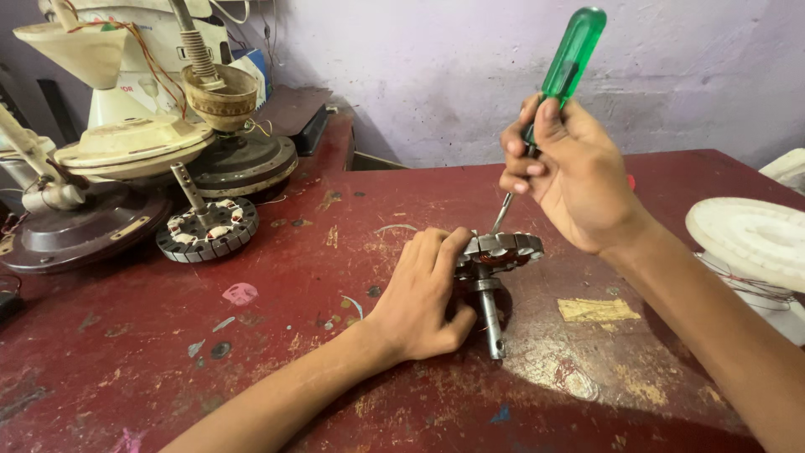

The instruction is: The person winds copper wire around a motor armature held in a vise. They use a screwdriver to push the wire into the slots and a wire cutter to trim the ends. The person continues winding and packing the wire into the armature slots throughout the clip.

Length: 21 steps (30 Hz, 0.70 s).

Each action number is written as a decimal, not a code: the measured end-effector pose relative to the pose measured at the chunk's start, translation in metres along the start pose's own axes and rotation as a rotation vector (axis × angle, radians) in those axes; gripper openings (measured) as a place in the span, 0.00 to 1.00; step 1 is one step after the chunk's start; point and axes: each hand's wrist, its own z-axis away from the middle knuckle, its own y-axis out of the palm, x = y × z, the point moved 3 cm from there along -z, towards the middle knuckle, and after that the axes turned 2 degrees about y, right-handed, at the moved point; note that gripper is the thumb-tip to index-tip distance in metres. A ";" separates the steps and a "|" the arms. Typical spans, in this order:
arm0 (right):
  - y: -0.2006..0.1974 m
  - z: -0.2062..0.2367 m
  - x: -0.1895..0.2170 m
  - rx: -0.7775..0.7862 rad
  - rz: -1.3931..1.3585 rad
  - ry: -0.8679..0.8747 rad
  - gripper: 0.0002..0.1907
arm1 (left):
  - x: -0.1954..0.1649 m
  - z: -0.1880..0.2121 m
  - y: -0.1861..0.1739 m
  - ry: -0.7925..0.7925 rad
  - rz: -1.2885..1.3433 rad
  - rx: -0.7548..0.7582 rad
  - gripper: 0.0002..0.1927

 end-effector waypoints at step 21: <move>0.036 0.033 -0.009 0.058 0.302 -0.226 0.14 | -0.008 -0.003 -0.006 0.009 -0.005 0.028 0.45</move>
